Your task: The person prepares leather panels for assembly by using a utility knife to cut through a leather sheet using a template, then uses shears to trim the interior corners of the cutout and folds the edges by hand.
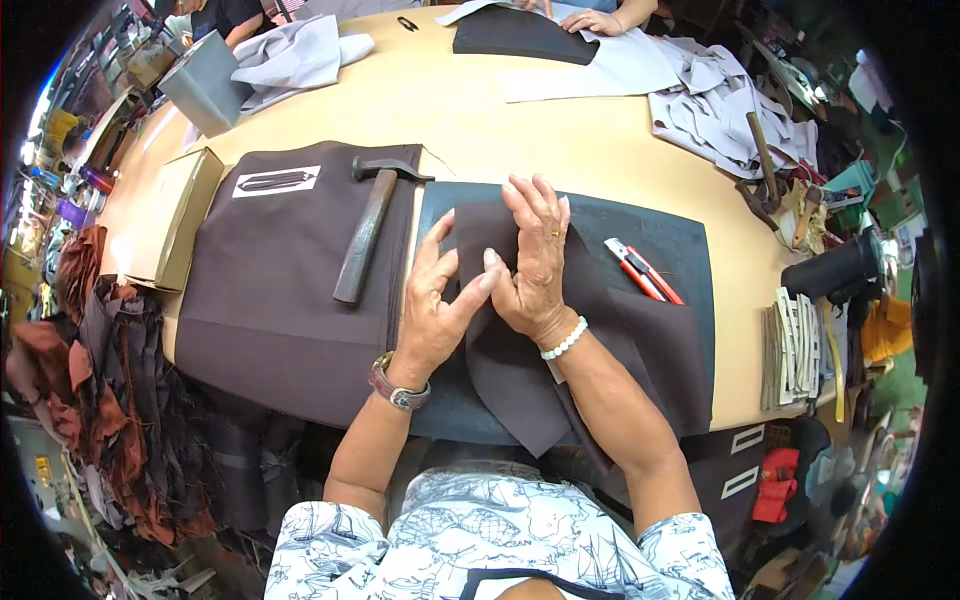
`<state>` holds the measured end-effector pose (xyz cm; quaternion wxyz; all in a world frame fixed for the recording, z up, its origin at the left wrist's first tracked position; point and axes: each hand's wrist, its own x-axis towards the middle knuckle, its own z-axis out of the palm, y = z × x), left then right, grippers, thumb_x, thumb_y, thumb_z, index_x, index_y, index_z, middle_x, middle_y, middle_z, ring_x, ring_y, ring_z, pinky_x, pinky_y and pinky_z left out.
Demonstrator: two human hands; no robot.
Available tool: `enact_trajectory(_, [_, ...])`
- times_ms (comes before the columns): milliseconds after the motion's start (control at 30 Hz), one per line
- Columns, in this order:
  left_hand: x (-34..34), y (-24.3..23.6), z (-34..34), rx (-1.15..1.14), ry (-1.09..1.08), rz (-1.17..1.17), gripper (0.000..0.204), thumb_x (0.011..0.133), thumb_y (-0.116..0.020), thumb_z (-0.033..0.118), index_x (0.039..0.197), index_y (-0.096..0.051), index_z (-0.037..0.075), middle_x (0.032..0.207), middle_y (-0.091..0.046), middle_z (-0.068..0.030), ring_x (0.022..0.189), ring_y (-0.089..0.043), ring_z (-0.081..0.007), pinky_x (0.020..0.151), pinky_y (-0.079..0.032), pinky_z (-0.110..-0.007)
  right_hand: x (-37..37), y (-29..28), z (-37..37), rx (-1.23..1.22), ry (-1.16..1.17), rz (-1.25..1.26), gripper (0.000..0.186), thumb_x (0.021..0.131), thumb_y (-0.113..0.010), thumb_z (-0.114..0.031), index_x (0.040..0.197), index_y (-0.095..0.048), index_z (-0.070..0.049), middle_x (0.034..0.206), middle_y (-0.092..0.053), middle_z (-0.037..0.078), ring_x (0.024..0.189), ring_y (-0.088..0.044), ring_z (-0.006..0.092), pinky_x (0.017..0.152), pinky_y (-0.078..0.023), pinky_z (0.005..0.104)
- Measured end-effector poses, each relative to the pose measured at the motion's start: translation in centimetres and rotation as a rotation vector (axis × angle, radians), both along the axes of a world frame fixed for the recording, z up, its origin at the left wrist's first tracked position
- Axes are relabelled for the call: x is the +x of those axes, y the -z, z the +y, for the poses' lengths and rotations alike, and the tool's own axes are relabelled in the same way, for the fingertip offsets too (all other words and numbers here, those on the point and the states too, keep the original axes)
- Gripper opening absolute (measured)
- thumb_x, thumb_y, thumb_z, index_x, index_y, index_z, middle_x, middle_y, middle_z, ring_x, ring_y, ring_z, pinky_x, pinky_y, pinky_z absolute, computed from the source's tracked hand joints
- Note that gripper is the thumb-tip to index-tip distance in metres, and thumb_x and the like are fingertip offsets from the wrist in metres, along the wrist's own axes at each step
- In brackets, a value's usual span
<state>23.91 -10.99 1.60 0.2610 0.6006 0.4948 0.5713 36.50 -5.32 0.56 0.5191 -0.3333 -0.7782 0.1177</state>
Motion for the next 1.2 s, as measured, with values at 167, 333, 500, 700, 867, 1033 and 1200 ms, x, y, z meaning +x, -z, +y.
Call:
enact_trajectory(167, [0.1,0.5,0.3,0.085,-0.11,0.194,0.02,0.083,-0.062,0.01,0.097,-0.064,-0.004,0.127,-0.049,-0.0191,0.121,-0.044,-0.0344,0.096,-0.038,-0.042,0.4,-0.7,0.4,0.039,0.002,0.001,0.062,0.069,-0.052,-0.011,0.129,-0.042,-0.005,0.133,-0.041,0.014,0.131,-0.028,0.0372,0.106,-0.009,0.0561])
enact_trajectory(333, [0.4,0.5,0.1,0.215,-0.163,0.202,0.016,0.081,-0.061,0.0,0.096,-0.064,-0.004,0.117,-0.057,-0.0167,0.117,-0.048,-0.0334,0.095,-0.04,-0.041,1.2,-3.7,0.1,0.115,-0.003,-0.059,0.057,0.068,-0.055,-0.011,0.124,-0.047,-0.006,0.118,-0.054,0.011,0.125,-0.038,0.0332,0.105,-0.012,0.0556])
enact_trajectory(500, [-1.0,-2.3,-1.2,0.272,-0.202,0.152,0.018,0.081,-0.059,-0.004,0.099,-0.062,-0.003,0.105,-0.061,-0.0145,0.108,-0.055,-0.0275,0.089,-0.044,-0.035,1.2,-6.4,-1.1,0.04,-0.121,-0.156,0.056,0.068,-0.07,-0.027,0.117,-0.053,-0.007,0.103,-0.06,0.006,0.1,-0.056,0.0296,0.1,-0.027,0.0486])
enact_trajectory(700, [-3.8,-7.5,-4.2,0.1,0.028,-0.044,0.02,0.089,-0.052,-0.002,0.107,-0.059,0.0,0.096,-0.064,-0.0076,0.084,-0.058,-0.0109,0.077,-0.046,-0.025,-0.1,-12.8,-1.8,0.201,-0.217,-0.085,0.055,0.067,-0.076,-0.021,0.114,-0.055,-0.005,0.104,-0.061,0.01,0.094,-0.058,0.0248,0.087,-0.042,0.0362])
enact_trajectory(867, [-5.1,-11.4,-6.3,0.177,-0.121,0.021,0.014,0.093,-0.049,0.007,0.101,-0.058,0.002,0.083,-0.06,0.0001,0.075,-0.049,-0.0038,0.068,-0.041,-0.018,-2.3,-15.9,-3.2,-0.04,-0.503,-0.13,0.043,0.067,-0.074,-0.01,0.106,-0.058,-0.004,0.078,-0.063,0.009,0.075,-0.062,0.0222,0.072,-0.048,0.0321])
enact_trajectory(1033, [-8.2,-12.7,-8.4,0.289,-0.214,0.017,0.012,0.093,-0.05,0.008,0.098,-0.058,0.001,0.085,-0.057,0.0027,0.079,-0.048,-0.0037,0.071,-0.04,-0.018,-5.6,-15.4,-5.0,-0.027,-0.537,-0.132,0.033,0.071,-0.069,-0.014,0.1,-0.056,-0.002,0.084,-0.062,0.015,0.078,-0.062,0.0297,0.069,-0.049,0.0366])
enact_trajectory(1200, [-8.8,-13.4,-10.6,0.312,-0.27,0.009,0.01,0.093,-0.051,0.009,0.095,-0.057,0.002,0.085,-0.055,0.0045,0.079,-0.046,-0.0038,0.07,-0.039,-0.018,-8.2,-15.4,-6.4,0.111,-0.594,-0.021,0.045,0.069,-0.069,-0.009,0.109,-0.05,-0.001,0.086,-0.062,0.015,0.078,-0.063,0.0279,0.069,-0.05,0.0352])
